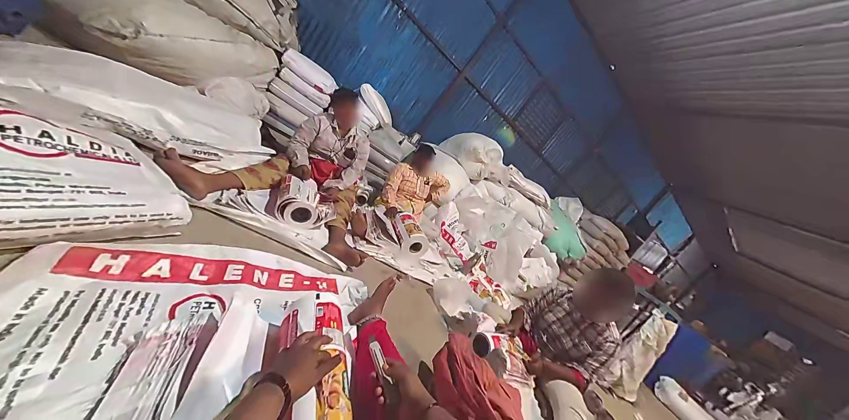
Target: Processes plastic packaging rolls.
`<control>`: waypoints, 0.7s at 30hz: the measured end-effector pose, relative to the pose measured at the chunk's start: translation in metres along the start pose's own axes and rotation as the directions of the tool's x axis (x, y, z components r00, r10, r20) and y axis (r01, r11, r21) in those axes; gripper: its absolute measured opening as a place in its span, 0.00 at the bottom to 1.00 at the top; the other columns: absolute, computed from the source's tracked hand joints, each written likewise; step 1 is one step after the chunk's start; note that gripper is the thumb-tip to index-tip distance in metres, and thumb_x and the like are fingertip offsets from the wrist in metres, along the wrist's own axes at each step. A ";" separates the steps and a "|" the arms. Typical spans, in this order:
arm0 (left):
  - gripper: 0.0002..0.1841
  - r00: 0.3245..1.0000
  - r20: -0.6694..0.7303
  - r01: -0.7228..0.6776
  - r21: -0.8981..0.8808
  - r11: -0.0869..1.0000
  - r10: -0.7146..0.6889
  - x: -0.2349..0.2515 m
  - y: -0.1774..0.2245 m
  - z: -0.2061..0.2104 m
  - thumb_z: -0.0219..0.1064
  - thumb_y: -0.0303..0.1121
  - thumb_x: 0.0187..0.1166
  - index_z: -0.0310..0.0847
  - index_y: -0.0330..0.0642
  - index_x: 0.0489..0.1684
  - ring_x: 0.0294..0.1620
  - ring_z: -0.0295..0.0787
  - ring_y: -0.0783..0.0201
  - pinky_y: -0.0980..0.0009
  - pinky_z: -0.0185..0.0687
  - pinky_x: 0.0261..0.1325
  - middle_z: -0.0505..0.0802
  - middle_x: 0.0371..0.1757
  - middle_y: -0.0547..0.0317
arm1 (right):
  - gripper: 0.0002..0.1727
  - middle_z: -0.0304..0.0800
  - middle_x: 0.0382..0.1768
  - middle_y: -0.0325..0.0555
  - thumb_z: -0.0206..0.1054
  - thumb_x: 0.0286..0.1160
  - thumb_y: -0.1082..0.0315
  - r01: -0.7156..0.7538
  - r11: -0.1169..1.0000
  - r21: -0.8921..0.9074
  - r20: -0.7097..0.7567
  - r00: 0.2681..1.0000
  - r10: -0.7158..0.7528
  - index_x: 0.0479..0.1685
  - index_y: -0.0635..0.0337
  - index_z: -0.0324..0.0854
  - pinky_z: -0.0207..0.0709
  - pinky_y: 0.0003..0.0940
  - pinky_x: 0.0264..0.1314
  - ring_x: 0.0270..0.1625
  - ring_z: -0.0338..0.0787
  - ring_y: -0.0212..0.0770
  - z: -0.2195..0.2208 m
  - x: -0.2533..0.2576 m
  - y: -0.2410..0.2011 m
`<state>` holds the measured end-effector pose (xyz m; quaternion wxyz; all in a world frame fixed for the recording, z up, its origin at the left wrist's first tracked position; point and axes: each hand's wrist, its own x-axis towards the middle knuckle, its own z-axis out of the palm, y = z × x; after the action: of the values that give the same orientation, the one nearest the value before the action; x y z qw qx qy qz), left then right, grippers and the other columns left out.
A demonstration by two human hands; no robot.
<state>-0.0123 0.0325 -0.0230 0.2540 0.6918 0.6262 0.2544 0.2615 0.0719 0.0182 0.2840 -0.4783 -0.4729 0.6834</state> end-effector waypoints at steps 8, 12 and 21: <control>0.27 0.999 0.018 -0.028 0.013 1.000 0.028 0.004 -0.002 0.001 0.52 0.58 0.89 0.88 0.53 0.71 0.95 0.50 0.45 0.38 0.51 0.90 0.74 0.88 0.62 | 0.16 0.84 0.36 0.47 0.53 0.87 0.71 0.305 0.940 -0.154 -0.421 0.840 -0.342 0.68 0.65 0.72 0.74 0.29 0.24 0.24 0.79 0.34 0.027 -0.034 -0.090; 0.26 0.999 -0.032 -0.001 -0.048 0.999 -0.001 -0.004 0.004 -0.002 0.59 0.53 0.88 0.83 0.45 0.74 0.92 0.57 0.41 0.40 0.51 0.91 0.76 0.86 0.48 | 0.23 0.84 0.34 0.40 0.58 0.82 0.69 0.865 0.312 -0.394 -0.287 0.206 -0.935 0.73 0.67 0.63 0.83 0.31 0.31 0.27 0.84 0.31 0.026 -0.118 -0.202; 0.16 0.967 -0.169 -0.189 0.035 0.981 0.192 -0.004 -0.008 0.012 0.60 0.39 0.89 0.95 0.41 0.50 0.87 0.66 0.40 0.37 0.59 0.86 0.84 0.79 0.49 | 0.38 0.84 0.63 0.39 0.61 0.89 0.53 0.834 -0.283 -0.474 0.111 -0.262 -0.959 0.93 0.41 0.42 0.92 0.37 0.38 0.39 0.91 0.37 -0.002 -0.172 -0.198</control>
<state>-0.0104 0.0289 -0.0369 0.1673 0.7266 0.5787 0.3305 0.3159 0.0052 0.2656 0.6801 -0.0734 -0.7294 0.0048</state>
